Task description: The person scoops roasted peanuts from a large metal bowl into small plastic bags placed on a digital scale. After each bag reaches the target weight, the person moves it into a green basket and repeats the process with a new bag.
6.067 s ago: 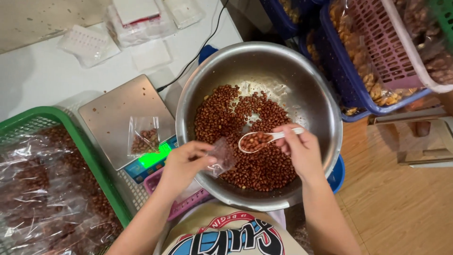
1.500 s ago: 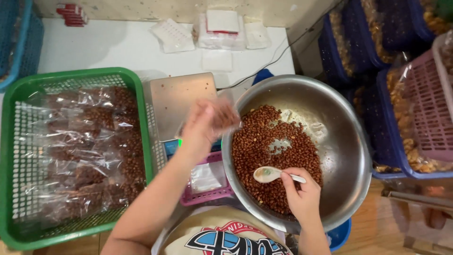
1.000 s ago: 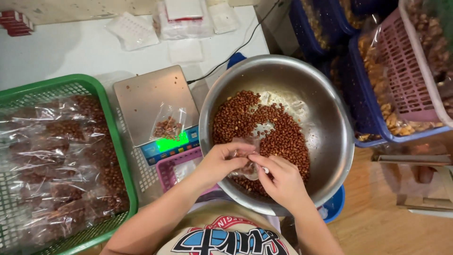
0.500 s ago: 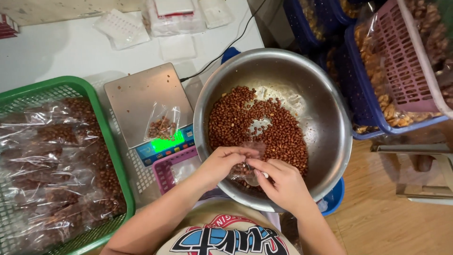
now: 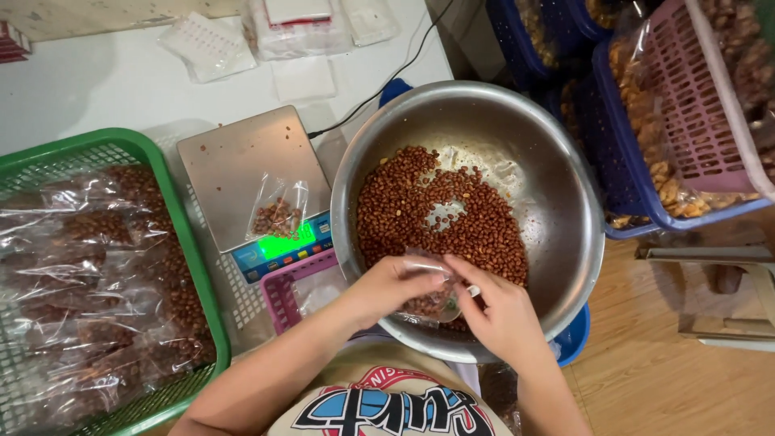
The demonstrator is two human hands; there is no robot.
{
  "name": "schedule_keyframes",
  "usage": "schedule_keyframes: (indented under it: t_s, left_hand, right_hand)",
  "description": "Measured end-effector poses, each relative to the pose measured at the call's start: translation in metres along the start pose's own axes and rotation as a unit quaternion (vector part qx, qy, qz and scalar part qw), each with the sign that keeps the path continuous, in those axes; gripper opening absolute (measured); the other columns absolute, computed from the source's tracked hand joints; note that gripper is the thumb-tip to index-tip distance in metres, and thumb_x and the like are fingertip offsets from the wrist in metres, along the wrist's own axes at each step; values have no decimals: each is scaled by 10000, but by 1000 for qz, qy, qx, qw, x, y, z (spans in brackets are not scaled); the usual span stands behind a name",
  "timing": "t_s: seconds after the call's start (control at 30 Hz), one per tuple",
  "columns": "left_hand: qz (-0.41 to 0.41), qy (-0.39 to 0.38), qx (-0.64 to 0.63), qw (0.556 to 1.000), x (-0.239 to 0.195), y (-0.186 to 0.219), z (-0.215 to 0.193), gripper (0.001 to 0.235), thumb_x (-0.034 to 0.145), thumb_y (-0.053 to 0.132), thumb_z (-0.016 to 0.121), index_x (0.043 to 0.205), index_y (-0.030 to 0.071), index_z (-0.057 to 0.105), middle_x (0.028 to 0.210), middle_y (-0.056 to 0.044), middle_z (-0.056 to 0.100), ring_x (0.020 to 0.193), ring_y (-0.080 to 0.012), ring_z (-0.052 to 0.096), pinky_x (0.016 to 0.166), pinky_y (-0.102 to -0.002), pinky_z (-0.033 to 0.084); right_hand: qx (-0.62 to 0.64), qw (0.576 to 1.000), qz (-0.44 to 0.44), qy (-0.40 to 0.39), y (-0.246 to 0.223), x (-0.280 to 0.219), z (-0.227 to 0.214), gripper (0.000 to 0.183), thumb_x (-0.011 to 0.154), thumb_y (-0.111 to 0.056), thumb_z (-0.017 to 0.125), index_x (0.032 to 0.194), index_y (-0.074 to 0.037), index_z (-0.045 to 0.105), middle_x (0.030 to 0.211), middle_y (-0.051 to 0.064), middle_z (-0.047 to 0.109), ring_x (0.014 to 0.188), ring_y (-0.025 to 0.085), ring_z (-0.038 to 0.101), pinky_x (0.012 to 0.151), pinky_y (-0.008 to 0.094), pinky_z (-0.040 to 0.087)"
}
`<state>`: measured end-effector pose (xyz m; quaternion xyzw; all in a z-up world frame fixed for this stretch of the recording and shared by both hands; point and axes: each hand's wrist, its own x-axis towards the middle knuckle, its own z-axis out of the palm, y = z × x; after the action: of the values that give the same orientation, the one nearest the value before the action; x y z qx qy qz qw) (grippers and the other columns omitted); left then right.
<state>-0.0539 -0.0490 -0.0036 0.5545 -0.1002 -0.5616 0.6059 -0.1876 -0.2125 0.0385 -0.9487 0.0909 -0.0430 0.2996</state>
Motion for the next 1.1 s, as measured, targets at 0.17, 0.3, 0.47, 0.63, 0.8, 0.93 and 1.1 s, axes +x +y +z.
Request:
schedule_keyframes:
  t_s: [0.17,0.3,0.47,0.63,0.8,0.93,1.1]
  left_hand:
    - [132,16,34,991,-1,-1,-12,258,973,237,618,1177,156,754,1267,-52,759,1128,-192,728,1061,-368,546]
    - [20,49,11,999,-5,7,-12,262,966,217,619,1180,182,766,1220,-31,786,1090,-186,727,1054,-372,529]
    - [153,12,109,982,-33,28,-41,393,995,387,516,1244,149,705,1094,-80,786,909,-190,774,811,-292,693]
    - [201,316,174,911,-57,52,-132,312,977,134,519,760,16,709,1516,-140,514,743,-190,743,644,-279,642]
    - [137,409,373,822,-7,4,-228,261,942,283,630,945,42,727,1061,-131,701,998,-326,666,897,-427,473]
    - [295,499,285,763,-16,23,-236,269,840,125,711,1098,178,763,1108,-46,724,1033,-196,713,884,-319,563]
    - [506,478,235,678,-45,44,-228,460,974,-223,692,1290,69,529,1144,-164,561,934,-325,731,899,-413,620]
  right_hand:
    - [3,998,-6,64,15,-6,6,417,978,-222,636,1394,-196,632,1057,74,778,497,109,505,552,284,502]
    - [47,994,-89,51,10,-5,14,368,1004,-171,573,1361,-101,626,1245,108,751,952,188,796,837,308,672]
    - [0,998,0,68,16,-2,10,424,997,-244,574,1401,-126,622,1381,47,694,1052,138,759,676,242,620]
    - [37,990,126,54,12,-5,3,428,957,-249,610,1382,-213,646,1308,-18,731,405,93,292,432,245,362]
    - [47,994,85,53,22,0,28,287,973,-239,612,1215,-147,735,1210,28,744,1066,165,714,882,297,530]
    - [41,997,38,60,35,11,58,249,1005,-201,587,1138,-62,746,1110,112,757,1006,251,728,900,377,550]
    - [111,982,147,44,29,17,69,250,1069,-255,580,1154,-132,781,1106,95,770,1108,325,714,938,493,567]
